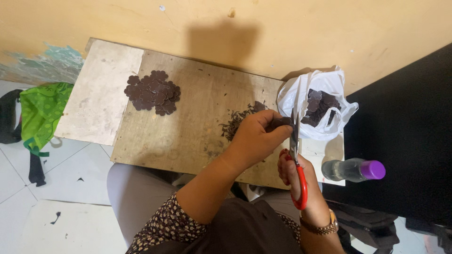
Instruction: The person sits on the floor and uses red-handled scissors to cut dark brown material into small flower-shaped pieces. The finished pieces are placed in a pile on the table, while the trimmings are discarded into a white plastic bag.
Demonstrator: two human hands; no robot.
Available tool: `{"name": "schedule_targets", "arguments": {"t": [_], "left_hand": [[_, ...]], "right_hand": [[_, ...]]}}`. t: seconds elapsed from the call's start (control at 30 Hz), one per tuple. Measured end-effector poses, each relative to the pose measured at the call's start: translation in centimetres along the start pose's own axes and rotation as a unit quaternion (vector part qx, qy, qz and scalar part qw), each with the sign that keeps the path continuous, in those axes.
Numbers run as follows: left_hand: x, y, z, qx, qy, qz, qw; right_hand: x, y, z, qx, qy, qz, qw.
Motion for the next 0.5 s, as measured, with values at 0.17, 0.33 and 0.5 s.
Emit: {"name": "schedule_targets", "arguments": {"t": [0.17,0.33,0.5], "left_hand": [[-0.20,0.12,-0.20,0.074,-0.019,-0.009,0.997],[-0.14,0.03,-0.63,0.096,-0.030,-0.016,0.995],[-0.27,-0.07,-0.79,0.128,-0.008,-0.015,0.992]], "right_hand": [[-0.03,0.08,0.30,0.001,0.019,0.014,1.000],[0.03,0.34,0.67,-0.018,0.066,0.040,0.997],[0.15,0.89,0.48,-0.022,0.023,0.018,0.999]]}}
Point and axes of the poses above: each hand's wrist, its own x-axis away from the middle knuckle, its own y-axis out of the palm, z = x × y, the point moved 3 cm from there along -x, towards the middle knuckle, and after that the axes turned 8 degrees about y, right-handed, at the moved point
